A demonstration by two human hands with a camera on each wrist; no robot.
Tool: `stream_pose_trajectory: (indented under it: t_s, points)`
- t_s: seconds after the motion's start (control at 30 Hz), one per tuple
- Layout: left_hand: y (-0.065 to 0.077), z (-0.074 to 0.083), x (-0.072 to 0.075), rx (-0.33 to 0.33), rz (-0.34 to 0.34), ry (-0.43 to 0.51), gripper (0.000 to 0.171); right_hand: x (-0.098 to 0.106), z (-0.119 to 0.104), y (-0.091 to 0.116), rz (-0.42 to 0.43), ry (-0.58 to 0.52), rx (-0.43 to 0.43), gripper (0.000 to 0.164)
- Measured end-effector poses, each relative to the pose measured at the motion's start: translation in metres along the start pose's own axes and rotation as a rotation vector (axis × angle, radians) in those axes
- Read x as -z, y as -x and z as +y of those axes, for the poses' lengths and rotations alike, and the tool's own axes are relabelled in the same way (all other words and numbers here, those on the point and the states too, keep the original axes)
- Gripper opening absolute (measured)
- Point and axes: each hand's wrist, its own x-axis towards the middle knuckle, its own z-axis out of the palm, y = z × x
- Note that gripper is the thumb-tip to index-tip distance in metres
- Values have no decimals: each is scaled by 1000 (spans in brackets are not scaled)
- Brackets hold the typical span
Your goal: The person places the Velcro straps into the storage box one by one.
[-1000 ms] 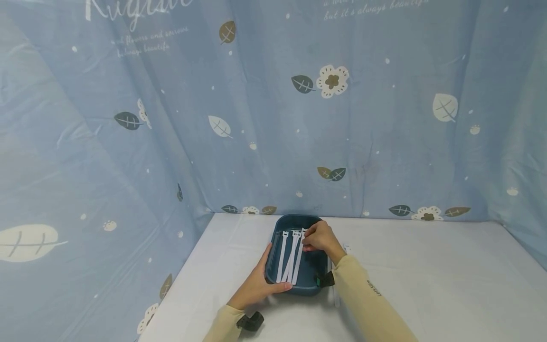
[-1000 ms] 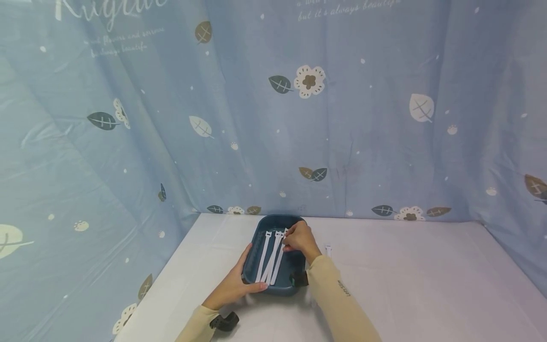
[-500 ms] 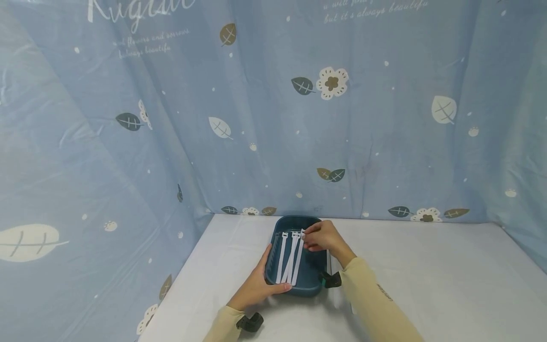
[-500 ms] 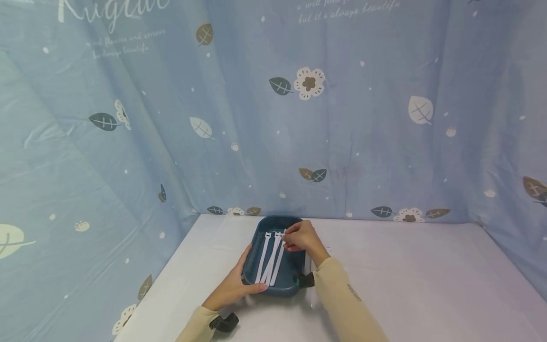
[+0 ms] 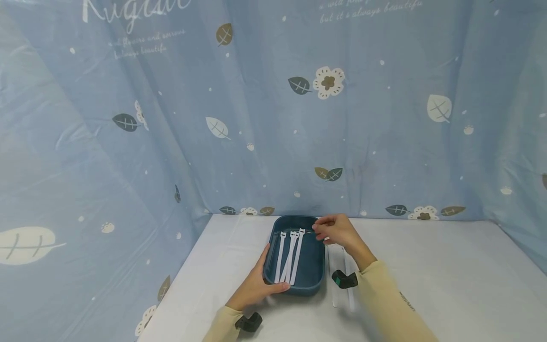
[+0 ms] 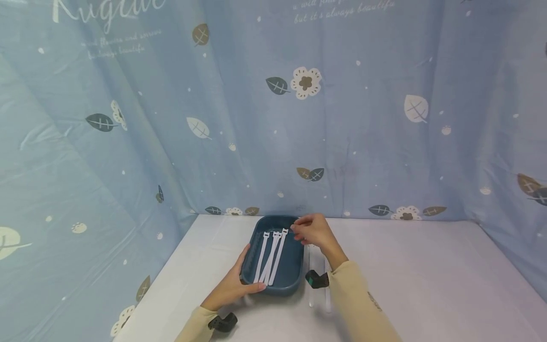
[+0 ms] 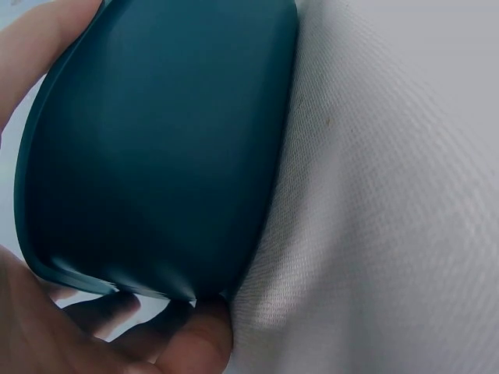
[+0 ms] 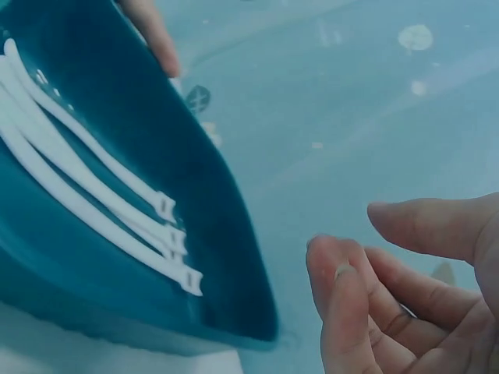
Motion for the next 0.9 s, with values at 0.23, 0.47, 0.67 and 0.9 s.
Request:
stream_pose_trajectory:
  t_s: [0.23,0.47,0.67,0.9]
  points:
    - [-1,-3,0,-1,2,-3,125,20,1,13,49,27,21,34]
    - [-1,-6,0,7,2,-5,125,37,7,24,89,55,17,37]
    - [-1,-6,0,14,6,-4,125,47,16,33,123,53,9,39]
    - [-1,-6,0,21,11,-13,124,54,27,42,160,87,5,44]
